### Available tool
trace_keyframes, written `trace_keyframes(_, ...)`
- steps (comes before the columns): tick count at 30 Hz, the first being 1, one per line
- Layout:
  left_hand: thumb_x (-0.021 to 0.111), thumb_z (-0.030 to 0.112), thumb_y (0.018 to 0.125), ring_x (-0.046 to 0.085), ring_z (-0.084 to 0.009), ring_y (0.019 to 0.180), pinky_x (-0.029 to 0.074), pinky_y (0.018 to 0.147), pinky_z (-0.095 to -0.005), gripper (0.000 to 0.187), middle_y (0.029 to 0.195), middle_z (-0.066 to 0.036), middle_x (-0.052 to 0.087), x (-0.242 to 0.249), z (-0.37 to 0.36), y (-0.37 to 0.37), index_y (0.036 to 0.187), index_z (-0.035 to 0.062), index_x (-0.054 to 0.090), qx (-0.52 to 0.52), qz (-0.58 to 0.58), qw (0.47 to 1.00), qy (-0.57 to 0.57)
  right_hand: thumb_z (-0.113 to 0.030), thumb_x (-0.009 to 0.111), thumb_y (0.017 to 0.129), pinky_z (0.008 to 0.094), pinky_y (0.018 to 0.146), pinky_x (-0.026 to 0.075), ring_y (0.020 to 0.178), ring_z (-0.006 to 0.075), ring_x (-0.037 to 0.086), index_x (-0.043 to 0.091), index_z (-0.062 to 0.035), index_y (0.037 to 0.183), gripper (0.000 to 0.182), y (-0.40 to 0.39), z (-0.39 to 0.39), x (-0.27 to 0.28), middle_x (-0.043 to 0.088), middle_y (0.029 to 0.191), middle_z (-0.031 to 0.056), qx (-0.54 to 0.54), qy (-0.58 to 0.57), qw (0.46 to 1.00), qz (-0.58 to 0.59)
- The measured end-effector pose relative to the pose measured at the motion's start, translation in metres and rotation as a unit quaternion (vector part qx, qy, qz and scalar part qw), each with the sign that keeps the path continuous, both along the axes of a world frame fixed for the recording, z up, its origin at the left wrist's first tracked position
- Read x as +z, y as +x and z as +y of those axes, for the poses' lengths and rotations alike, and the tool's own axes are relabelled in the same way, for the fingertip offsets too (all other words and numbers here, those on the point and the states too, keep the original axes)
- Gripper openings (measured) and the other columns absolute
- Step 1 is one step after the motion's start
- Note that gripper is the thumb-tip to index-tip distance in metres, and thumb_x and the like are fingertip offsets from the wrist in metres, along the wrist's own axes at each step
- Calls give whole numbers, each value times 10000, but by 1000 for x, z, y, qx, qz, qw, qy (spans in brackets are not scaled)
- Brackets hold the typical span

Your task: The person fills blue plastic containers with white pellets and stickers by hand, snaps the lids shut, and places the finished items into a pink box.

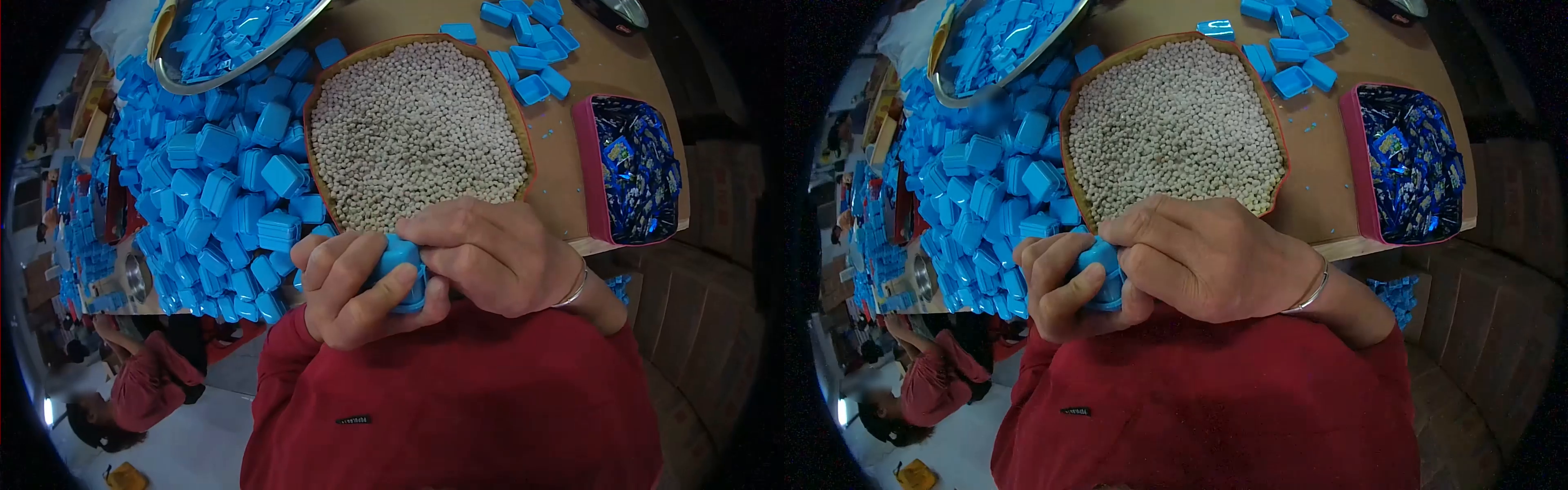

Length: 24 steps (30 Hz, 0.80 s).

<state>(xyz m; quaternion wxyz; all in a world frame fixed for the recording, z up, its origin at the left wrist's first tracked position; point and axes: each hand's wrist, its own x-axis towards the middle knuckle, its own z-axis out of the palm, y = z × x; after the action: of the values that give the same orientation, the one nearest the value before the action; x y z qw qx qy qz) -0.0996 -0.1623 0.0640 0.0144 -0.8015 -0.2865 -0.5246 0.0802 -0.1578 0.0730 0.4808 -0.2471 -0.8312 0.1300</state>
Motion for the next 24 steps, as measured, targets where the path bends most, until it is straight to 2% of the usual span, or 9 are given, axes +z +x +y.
trace_keyframes(4,821,201,562,539,-171,607,338,588,-290,438,802,-68,594,-5,14,-2,916,127,574,-48,-3,995,-83,-20,642,744,293,631,550,767,258,647,528,-16,859,163,3,3,-4,619,883,111,22,-151,987,44)
trace_keyframes(9,853,200,563,546,-223,707,409,633,-328,489,770,-73,547,-20,18,4,910,47,543,-39,-144,926,-347,-42,691,645,361,807,487,975,294,576,477,-36,1203,598,8,8,-3,526,1110,145,72,-298,951,44)
trace_keyframes(12,852,194,581,553,-219,722,427,638,-324,500,801,-83,543,-16,23,4,922,38,522,-12,-44,929,-367,-47,704,626,337,816,488,971,290,582,483,-33,1202,616,0,9,-16,529,1085,141,31,-367,927,64)
trace_keyframes(13,847,186,597,570,-204,796,469,711,-317,584,904,-84,556,-15,26,4,1045,20,512,-33,-65,915,-396,-43,717,634,331,840,489,1007,251,584,490,-41,1194,604,1,11,-18,532,1089,117,31,-396,915,72)
trace_keyframes(16,843,169,606,579,-205,933,479,838,-332,736,1046,-101,558,-3,22,7,1212,6,457,-163,-359,744,-539,-7,693,720,336,905,468,1110,176,523,459,-43,1209,544,2,8,-31,513,1173,77,75,-472,835,273)
trace_keyframes(19,802,116,682,541,-205,1110,452,930,-351,770,1207,-131,537,-32,8,17,1314,-24,386,-208,-459,670,-545,-11,701,736,331,937,438,1147,184,492,439,-34,1224,554,-2,9,-48,494,1207,84,135,-469,795,361)
trace_keyframes(20,773,100,724,532,-188,1114,442,941,-349,656,1192,-115,555,-34,9,17,1273,-34,440,-210,-476,670,-530,-19,713,735,330,948,417,1159,191,478,454,-43,1214,546,-9,8,-55,492,1210,87,149,-471,784,377)
trace_keyframes(23,765,105,728,562,-203,1052,447,897,-324,562,1112,-110,589,-26,19,4,1209,-32,507,-98,-340,769,-533,-18,714,713,338,941,417,1137,227,491,459,-53,1214,563,-9,13,-52,487,1211,103,-12,-369,918,144)
trace_keyframes(24,766,106,694,576,-261,942,455,808,-342,530,1018,-122,586,-28,27,-4,1156,-27,545,-4,-109,915,-387,-13,715,695,337,866,458,1050,266,532,516,-54,1152,500,-6,15,-37,511,1146,114,-112,-228,967,19)
